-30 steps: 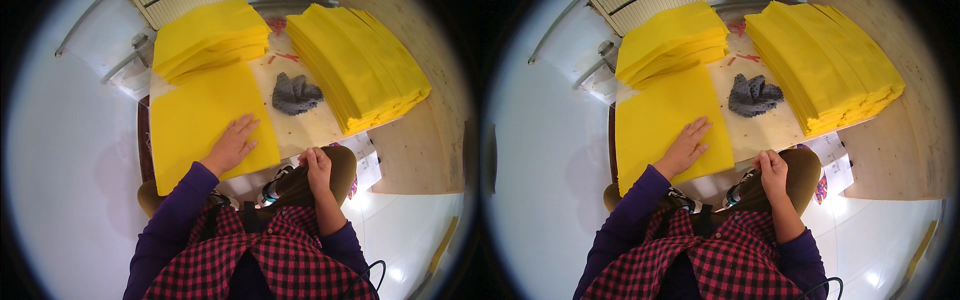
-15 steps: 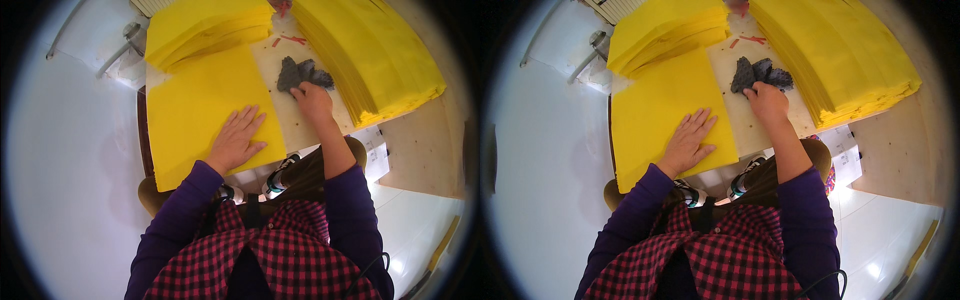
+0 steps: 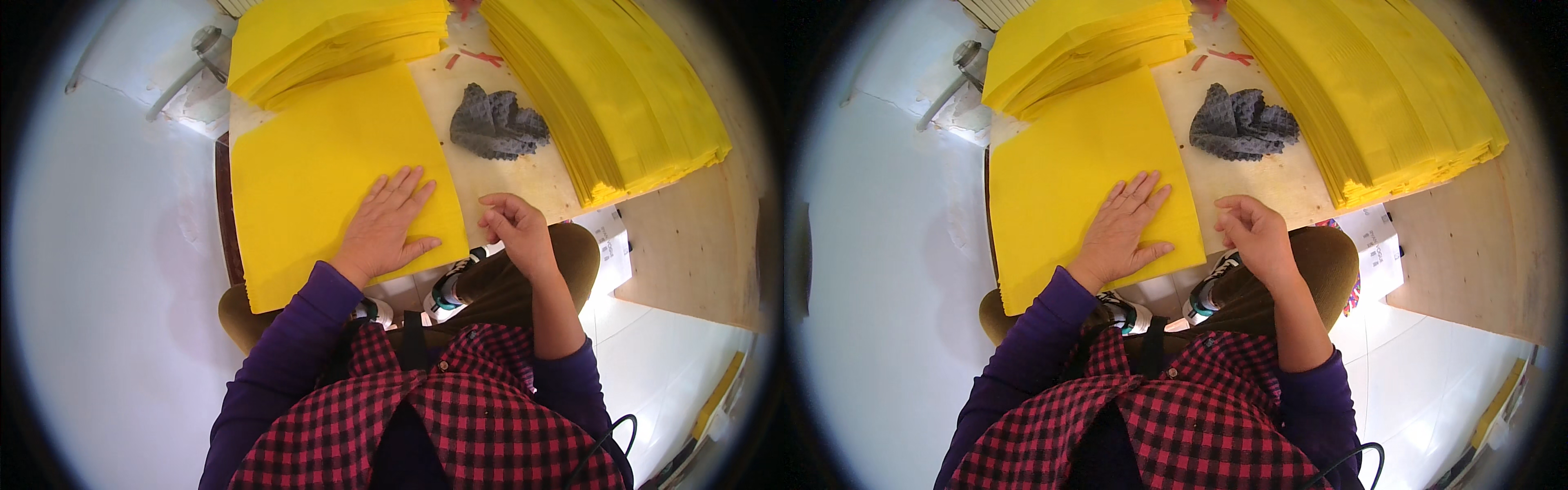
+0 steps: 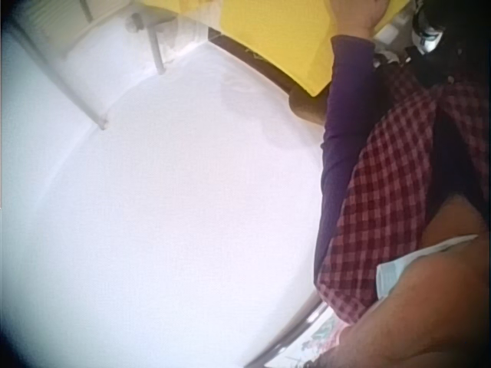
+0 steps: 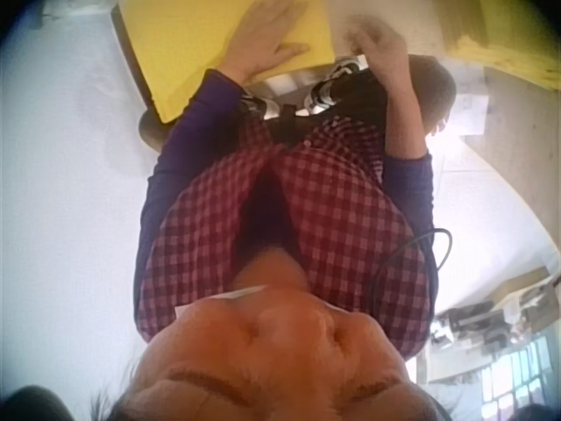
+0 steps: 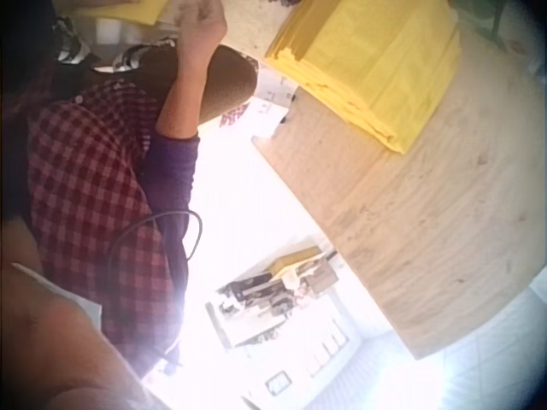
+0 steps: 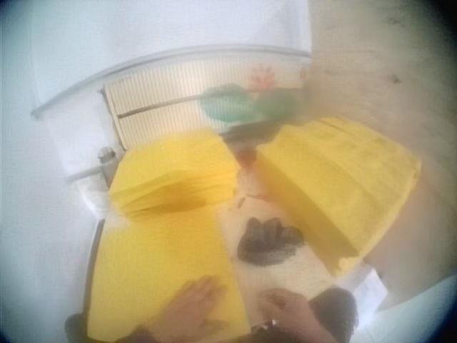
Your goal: The person folds yellow fabric sheets by hand on a table, repeatedly folding each sheet in half and then again, then stacking the folded pieces. The person works one sheet at a time, smoothing creases and aligning edges before adding each folded sheet to a growing stack.
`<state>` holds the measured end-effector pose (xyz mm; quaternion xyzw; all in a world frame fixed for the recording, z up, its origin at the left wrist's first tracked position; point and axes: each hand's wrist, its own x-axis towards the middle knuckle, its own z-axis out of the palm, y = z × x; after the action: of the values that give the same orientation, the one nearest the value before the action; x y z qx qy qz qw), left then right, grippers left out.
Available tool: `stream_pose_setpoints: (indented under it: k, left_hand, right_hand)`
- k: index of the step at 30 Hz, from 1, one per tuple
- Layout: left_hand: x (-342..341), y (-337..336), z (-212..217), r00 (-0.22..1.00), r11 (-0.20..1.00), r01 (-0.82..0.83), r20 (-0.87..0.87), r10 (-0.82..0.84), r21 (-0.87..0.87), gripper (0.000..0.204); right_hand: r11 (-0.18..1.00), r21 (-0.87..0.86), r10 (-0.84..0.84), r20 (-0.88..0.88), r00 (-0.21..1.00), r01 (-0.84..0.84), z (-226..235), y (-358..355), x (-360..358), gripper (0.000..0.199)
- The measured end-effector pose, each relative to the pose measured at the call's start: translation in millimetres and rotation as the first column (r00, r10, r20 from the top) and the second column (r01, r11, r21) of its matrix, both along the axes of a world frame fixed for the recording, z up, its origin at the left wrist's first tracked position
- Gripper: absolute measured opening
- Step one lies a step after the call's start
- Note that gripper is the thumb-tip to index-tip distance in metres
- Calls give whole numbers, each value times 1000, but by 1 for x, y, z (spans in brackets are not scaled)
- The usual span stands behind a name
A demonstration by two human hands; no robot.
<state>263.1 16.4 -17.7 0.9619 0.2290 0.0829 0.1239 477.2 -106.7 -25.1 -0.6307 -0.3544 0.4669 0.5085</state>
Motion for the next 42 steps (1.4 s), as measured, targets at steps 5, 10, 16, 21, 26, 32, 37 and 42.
stream_pose_setpoints:
  k: [5,10,16,21,26,32,37,42]
  left_hand:
    - [0,-1,2,1000,1000,-14,5,14,-17,79]
    - [-1,-1,2,1000,1000,-15,26,16,-23,79]
    - [-1,-1,1,999,1000,-6,35,7,-10,79]
    - [-1,-1,0,999,1000,-6,36,6,-7,79]
    - [-1,-1,0,999,1000,-10,39,10,-3,78]
    - [-1,-1,1,1000,1000,-9,29,9,1,78]
    - [-2,-1,2,1000,1000,-5,30,5,-7,81]
    - [-3,-1,3,1000,1000,-1,29,1,-13,81]
  right_hand:
    - [996,-52,78,22,997,-77,3,4,-4,26]
    - [968,-133,238,223,945,-212,7,14,-5,27]
    - [949,-227,271,220,937,-221,9,22,-5,31]
    - [945,-235,246,64,967,-226,11,23,-4,29]
    - [946,-251,224,43,974,-207,11,27,-6,27]
    - [957,-224,208,92,974,-183,8,29,-11,23]
    - [965,-205,182,84,980,-162,6,30,-13,29]
    - [971,-181,179,102,978,-159,6,33,-16,24]
